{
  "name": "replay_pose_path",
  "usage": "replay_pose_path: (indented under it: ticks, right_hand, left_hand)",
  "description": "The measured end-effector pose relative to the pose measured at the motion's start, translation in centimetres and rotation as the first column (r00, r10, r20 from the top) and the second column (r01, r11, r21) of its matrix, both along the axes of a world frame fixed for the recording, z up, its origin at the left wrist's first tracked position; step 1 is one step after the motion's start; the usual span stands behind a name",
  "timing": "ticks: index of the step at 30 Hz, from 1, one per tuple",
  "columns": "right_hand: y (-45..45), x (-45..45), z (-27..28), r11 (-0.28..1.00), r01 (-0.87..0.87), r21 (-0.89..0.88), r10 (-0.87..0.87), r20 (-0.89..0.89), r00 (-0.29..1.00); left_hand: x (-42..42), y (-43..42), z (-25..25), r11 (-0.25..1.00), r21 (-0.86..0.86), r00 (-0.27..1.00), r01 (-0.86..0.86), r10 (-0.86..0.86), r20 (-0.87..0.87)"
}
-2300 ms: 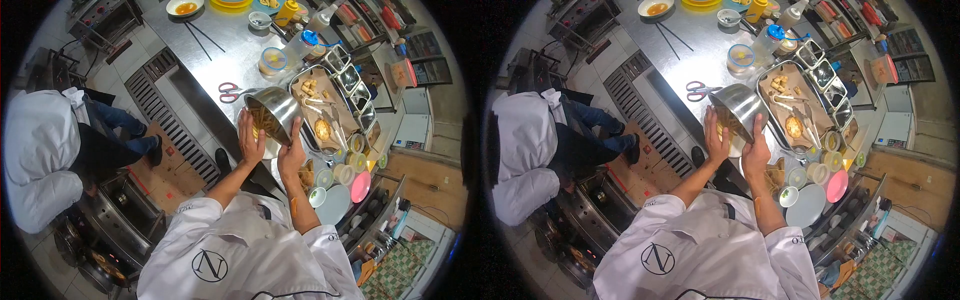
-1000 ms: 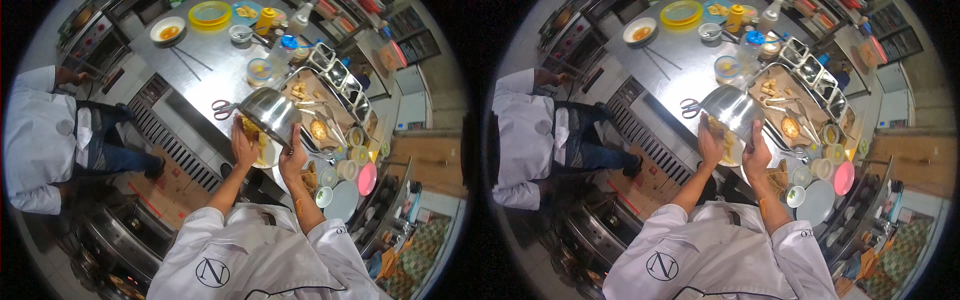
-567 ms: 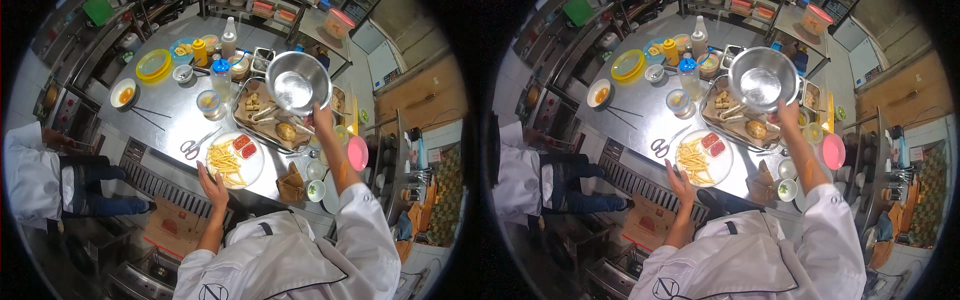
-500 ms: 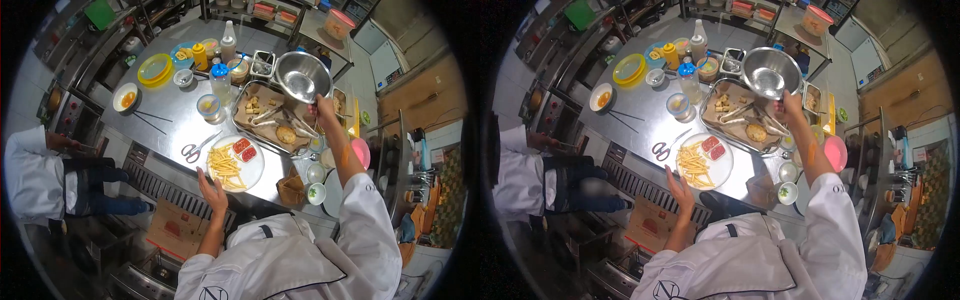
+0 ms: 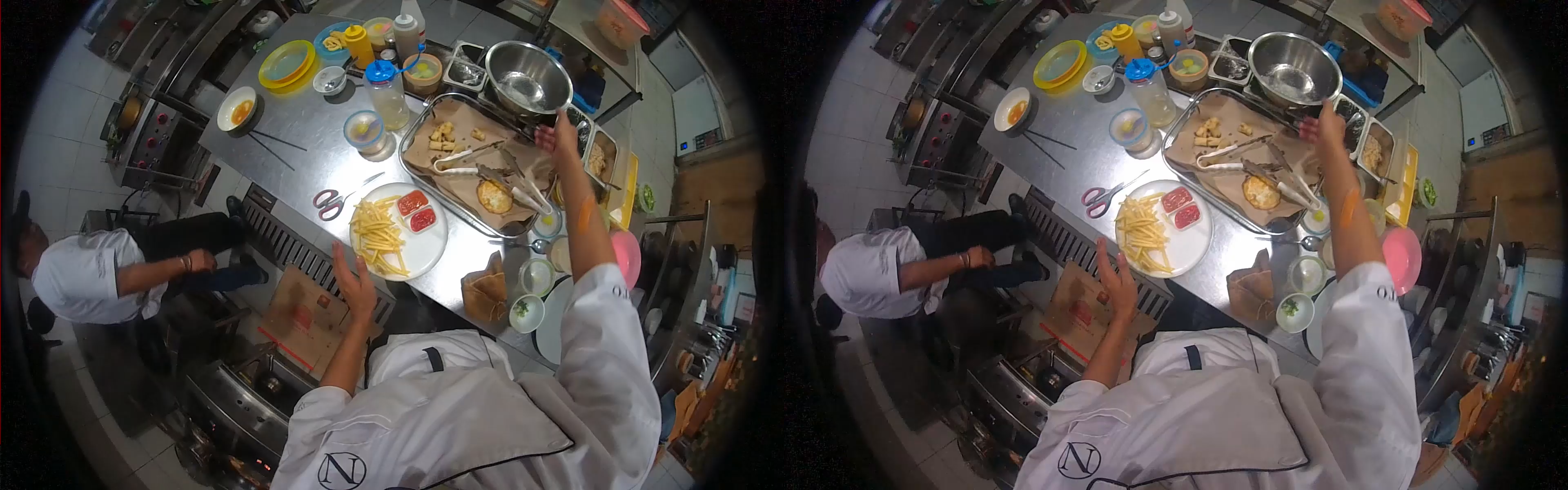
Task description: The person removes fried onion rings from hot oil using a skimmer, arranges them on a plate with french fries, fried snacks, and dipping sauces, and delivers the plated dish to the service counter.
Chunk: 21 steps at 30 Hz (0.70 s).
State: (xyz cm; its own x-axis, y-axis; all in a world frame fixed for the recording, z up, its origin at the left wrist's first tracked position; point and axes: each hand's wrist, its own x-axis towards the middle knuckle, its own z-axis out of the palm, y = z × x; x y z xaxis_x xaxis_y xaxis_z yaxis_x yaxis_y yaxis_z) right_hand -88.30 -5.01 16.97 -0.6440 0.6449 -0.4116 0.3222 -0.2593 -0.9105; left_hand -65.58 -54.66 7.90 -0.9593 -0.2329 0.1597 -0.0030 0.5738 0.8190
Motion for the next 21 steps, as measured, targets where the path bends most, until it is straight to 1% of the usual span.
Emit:
replay_pose_path:
  ticks: [1,2,3,4,5,6,7,8,9,10,11,12,13,14,15,16,17,18,20,21]
  right_hand:
    - [-0.8,1.1,-0.2,0.978,0.045,0.205,-0.060,0.068,0.996]
    - [-2.5,3.3,-1.0,0.838,-0.004,0.546,0.023,-0.029,0.999]
    - [-4.7,6.1,-1.5,0.581,-0.007,0.814,0.136,-0.088,0.987]
    - [-7.8,8.6,-0.7,0.612,-0.119,0.782,0.275,-0.068,0.959]
    - [-11.2,11.2,0.2,0.626,-0.232,0.744,0.405,-0.056,0.913]
    - [-14.0,13.3,-0.5,0.532,-0.313,0.787,0.490,0.015,0.871]
    - [-17.3,15.2,0.0,0.448,-0.365,0.816,0.547,0.073,0.834]
    - [-20.0,16.6,0.2,0.389,-0.440,0.810,0.597,0.142,0.790]
    - [-21.1,16.9,-0.6,0.204,-0.454,0.867,0.694,0.199,0.692]
    - [-22.6,16.5,-1.3,0.091,-0.596,0.798,0.734,0.351,0.581]
    - [-23.8,15.7,-2.6,0.089,-0.599,0.796,0.731,0.357,0.582]
    - [-24.7,14.7,-4.3,-0.078,-0.562,0.823,0.729,0.432,0.532]
    - [-25.5,13.9,-5.2,-0.240,-0.512,0.825,0.713,0.507,0.484]
    - [-26.2,13.3,-5.3,-0.239,-0.518,0.821,0.711,0.511,0.483]
    - [-26.8,12.8,-5.4,-0.342,-0.523,0.780,0.660,0.596,0.457]
    - [-27.3,12.4,-5.5,-0.440,-0.524,0.729,0.601,0.673,0.432]
    - [-27.6,12.2,-6.1,-0.437,-0.528,0.728,0.601,0.673,0.431]
    - [-27.7,12.0,-7.0,-0.461,-0.540,0.705,0.584,0.699,0.414]
    - [-27.5,11.7,-7.5,-0.486,-0.553,0.677,0.562,0.726,0.396]
    - [-27.3,11.7,-7.8,-0.506,-0.555,0.661,0.544,0.743,0.390]
  left_hand:
    - [-0.7,0.1,0.0,0.998,-0.060,1.000,-0.015,0.015,0.001]
    - [-1.7,0.1,0.5,0.998,-0.060,1.000,-0.015,0.016,0.003]
    - [-3.3,0.1,1.5,0.976,-0.211,0.998,0.062,-0.066,-0.011]
    - [-4.9,0.2,2.5,0.925,-0.357,0.989,0.133,-0.146,-0.011]
    - [-6.7,0.5,3.3,0.899,-0.388,0.977,0.202,-0.215,0.011]
    - [-8.9,1.1,3.7,0.869,-0.414,0.958,0.272,-0.285,0.031]
    - [-11.0,1.3,2.7,0.812,-0.456,0.920,0.363,-0.390,0.038]
    - [-13.2,1.5,1.4,0.744,-0.498,0.870,0.446,-0.491,0.047]
    - [-14.9,1.7,0.5,0.745,-0.492,0.868,0.451,-0.495,0.046]
    - [-16.4,1.9,-0.2,0.641,-0.538,0.802,0.548,-0.586,0.118]
    - [-17.4,2.0,-0.7,0.523,-0.571,0.724,0.633,-0.662,0.197]
    - [-18.0,2.1,-0.8,0.523,-0.566,0.721,0.637,-0.664,0.198]
    - [-18.3,2.1,-0.8,0.489,-0.579,0.704,0.653,-0.674,0.224]
    - [-18.5,2.0,-0.8,0.454,-0.592,0.687,0.666,-0.682,0.250]
    - [-18.5,1.8,-0.8,0.451,-0.588,0.683,0.672,-0.684,0.256]
    - [-18.4,1.6,-0.8,0.453,-0.594,0.669,0.665,-0.715,0.203]
    - [-18.5,1.3,-0.7,0.457,-0.600,0.652,0.656,-0.743,0.147]
    - [-18.5,0.9,-0.5,0.456,-0.599,0.651,0.658,-0.744,0.148]
    - [-18.1,0.4,0.3,0.414,-0.530,0.604,0.740,-0.756,0.252]
    - [-18.0,0.2,0.2,0.417,-0.526,0.605,0.741,-0.755,0.252]
